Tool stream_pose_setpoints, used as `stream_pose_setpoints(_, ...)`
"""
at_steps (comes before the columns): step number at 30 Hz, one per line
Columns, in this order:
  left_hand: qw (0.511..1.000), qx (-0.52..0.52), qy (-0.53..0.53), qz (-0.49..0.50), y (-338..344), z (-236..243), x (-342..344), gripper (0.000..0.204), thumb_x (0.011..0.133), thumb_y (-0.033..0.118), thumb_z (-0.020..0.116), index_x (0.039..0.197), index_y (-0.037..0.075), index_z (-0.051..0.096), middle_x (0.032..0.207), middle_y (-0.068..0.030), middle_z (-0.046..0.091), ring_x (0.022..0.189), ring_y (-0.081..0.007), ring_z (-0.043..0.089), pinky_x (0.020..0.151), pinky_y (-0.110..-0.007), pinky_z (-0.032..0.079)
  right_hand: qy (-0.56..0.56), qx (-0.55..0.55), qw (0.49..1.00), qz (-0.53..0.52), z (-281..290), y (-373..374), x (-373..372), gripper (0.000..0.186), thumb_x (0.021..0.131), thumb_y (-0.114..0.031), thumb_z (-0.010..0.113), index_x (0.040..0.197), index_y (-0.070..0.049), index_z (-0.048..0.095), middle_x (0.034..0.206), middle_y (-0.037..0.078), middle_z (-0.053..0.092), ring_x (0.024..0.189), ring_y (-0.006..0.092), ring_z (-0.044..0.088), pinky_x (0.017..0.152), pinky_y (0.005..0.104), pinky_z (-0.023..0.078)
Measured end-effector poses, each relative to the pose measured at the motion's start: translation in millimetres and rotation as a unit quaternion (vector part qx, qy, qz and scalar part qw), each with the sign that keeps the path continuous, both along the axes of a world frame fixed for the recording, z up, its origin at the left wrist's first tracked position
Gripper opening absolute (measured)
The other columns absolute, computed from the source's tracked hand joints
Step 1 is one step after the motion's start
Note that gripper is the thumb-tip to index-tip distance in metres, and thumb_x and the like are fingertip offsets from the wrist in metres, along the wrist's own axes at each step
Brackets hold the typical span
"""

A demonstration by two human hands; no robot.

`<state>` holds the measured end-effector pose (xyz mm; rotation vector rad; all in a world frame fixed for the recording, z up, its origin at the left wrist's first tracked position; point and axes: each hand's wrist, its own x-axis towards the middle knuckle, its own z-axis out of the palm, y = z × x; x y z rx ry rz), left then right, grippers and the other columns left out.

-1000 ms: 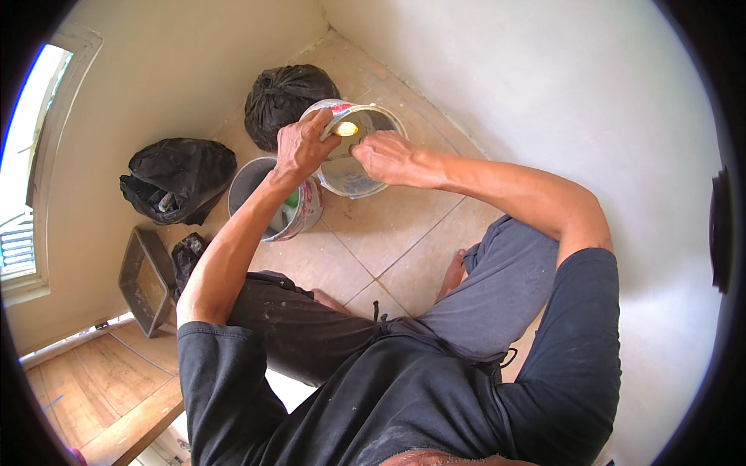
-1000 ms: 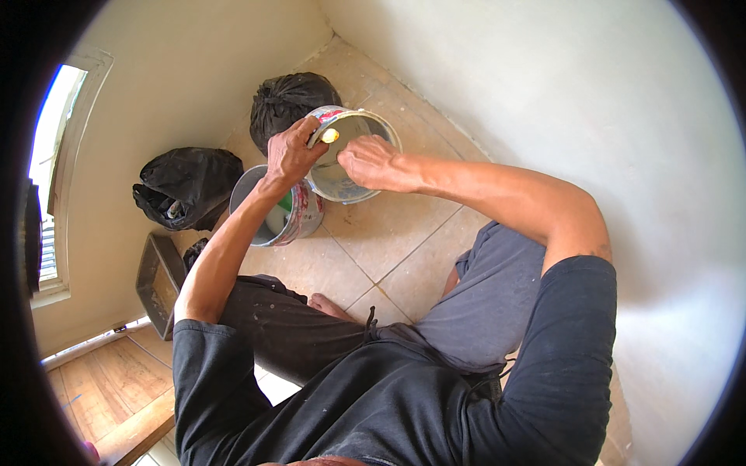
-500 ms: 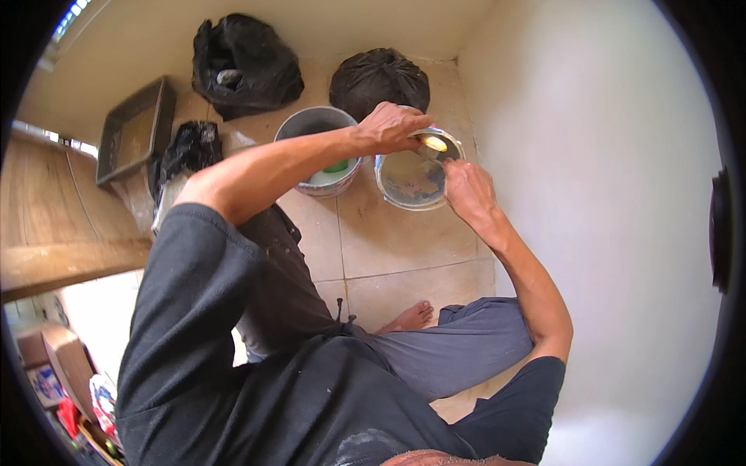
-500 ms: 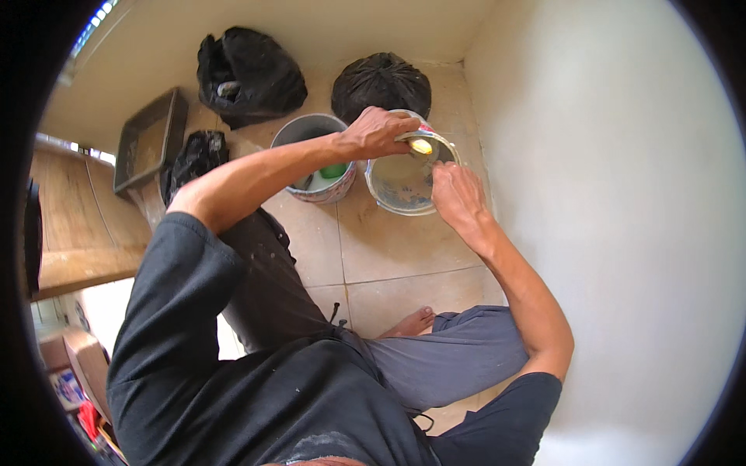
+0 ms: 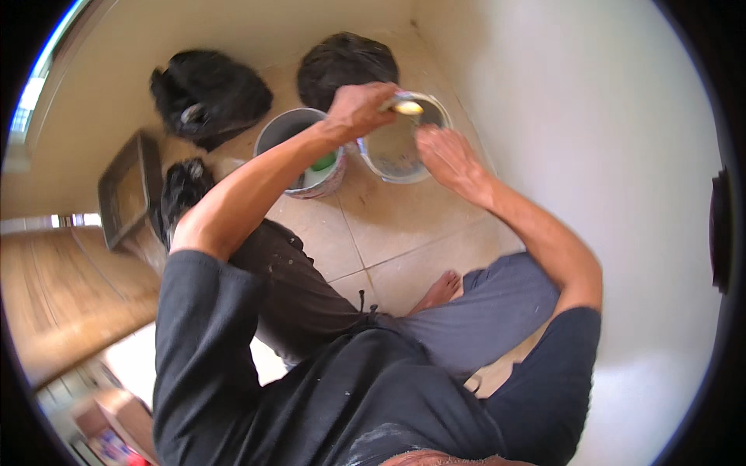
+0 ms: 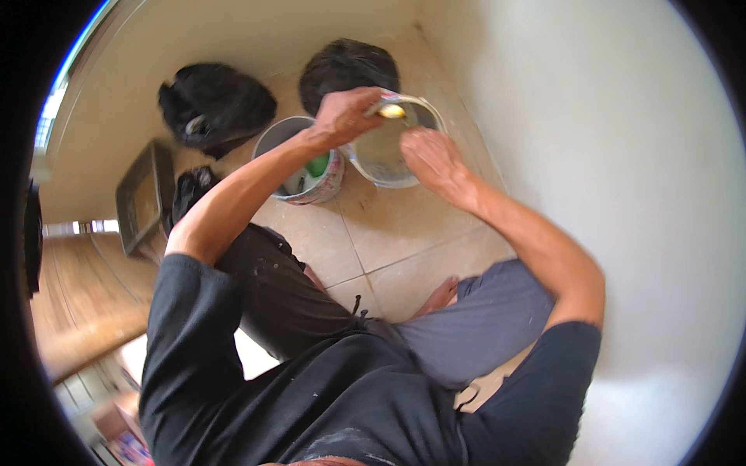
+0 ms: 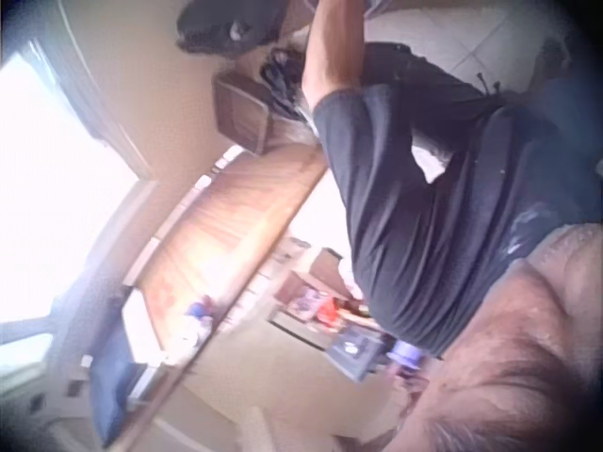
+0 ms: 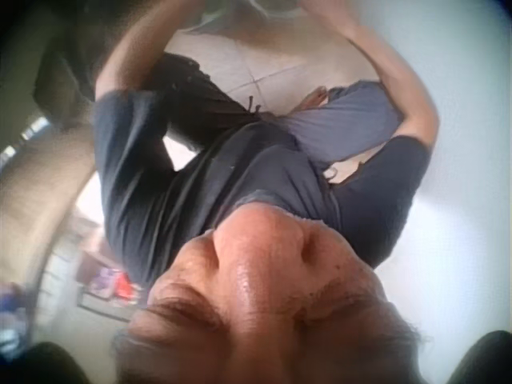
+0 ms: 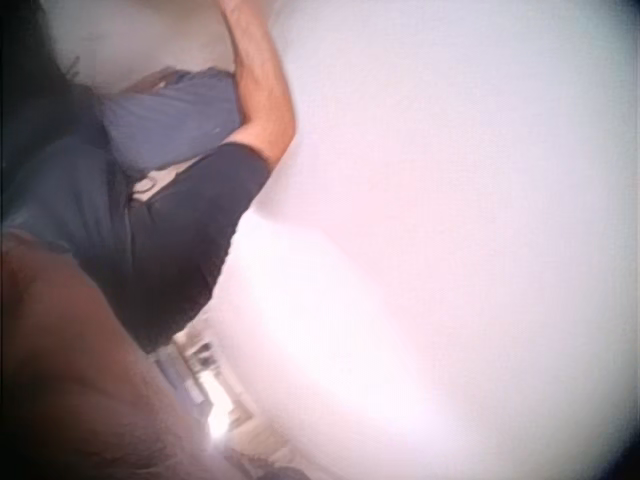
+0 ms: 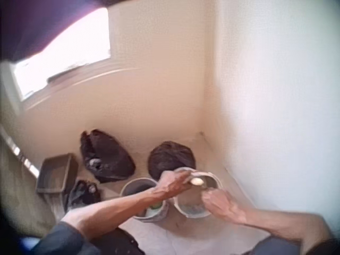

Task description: The person sits on the floor and mixes paint inside two buckets by hand, then stirs the mixture in one bucket using a brush.

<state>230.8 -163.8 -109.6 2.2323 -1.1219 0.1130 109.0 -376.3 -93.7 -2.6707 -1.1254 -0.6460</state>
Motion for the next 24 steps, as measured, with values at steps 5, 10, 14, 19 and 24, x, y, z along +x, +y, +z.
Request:
stream_pose_setpoints(5, 0.999, 0.026, 0.009, 0.026, -10.4, 4.9, -3.1, 0.031, 0.081, 0.030, 0.074, 0.104, 0.010, 0.066, 0.096, -0.0116, 0.070, 0.087, -0.0346, 0.068, 0.072, -0.043, 0.054, 0.083, -0.057, 0.992, -0.072, -93.4, -11.2, -11.2, 0.028, 0.083, -0.009, 0.058, 0.110, 0.001, 0.058, 0.119, 0.020, 0.062, 0.112, 0.0318, 0.061, 0.091, 0.0438, 0.049)
stream_pose_setpoints(10, 0.994, 0.090, -0.002, 0.066, -3.2, 13.4, -6.3, 0.028, 0.082, 0.030, 0.073, 0.098, 0.009, 0.062, 0.094, -0.0127, 0.069, 0.084, -0.0346, 0.068, 0.071, -0.044, 0.052, -0.043, 0.010, 0.998, 0.052, -48.9, -4.5, -28.9, 0.020, 0.091, -0.006, 0.048, 0.108, -0.002, 0.057, 0.117, 0.019, 0.062, 0.109, 0.0320, 0.061, 0.088, 0.0441, 0.050)
stream_pose_setpoints(14, 0.995, 0.081, 0.005, 0.050, -18.7, 7.4, -9.7, 0.026, 0.082, 0.028, 0.073, 0.095, 0.008, 0.063, 0.088, -0.0132, 0.068, 0.079, -0.0333, 0.067, 0.068, -0.042, 0.051, 0.060, -0.032, 0.998, -0.012, -66.0, -5.7, -34.4, 0.027, 0.090, -0.010, 0.050, 0.115, -0.001, 0.054, 0.114, 0.015, 0.060, 0.112, 0.0307, 0.059, 0.095, 0.0452, 0.046)
stream_pose_setpoints(19, 0.993, 0.095, 0.001, 0.074, -11.4, 13.5, -9.7, 0.027, 0.083, 0.030, 0.074, 0.094, 0.008, 0.063, 0.077, -0.0118, 0.063, 0.067, -0.0277, 0.062, 0.063, -0.039, 0.049, 0.095, -0.118, 0.985, -0.086, -16.3, -3.6, -24.5, 0.031, 0.084, -0.012, 0.056, 0.114, -0.001, 0.054, 0.121, 0.017, 0.061, 0.118, 0.0295, 0.059, 0.099, 0.0420, 0.046)
stream_pose_setpoints(24, 0.992, 0.099, 0.005, 0.081, -14.9, 11.2, -9.3, 0.028, 0.084, 0.033, 0.075, 0.091, 0.009, 0.064, 0.069, -0.0065, 0.055, 0.061, -0.0189, 0.052, 0.059, -0.035, 0.044, 0.095, -0.041, 0.990, -0.095, -62.9, 0.1, 5.8, 0.017, 0.084, -0.012, 0.053, 0.090, -0.003, 0.067, 0.096, 0.017, 0.069, 0.090, 0.0313, 0.070, 0.076, 0.0426, 0.055)
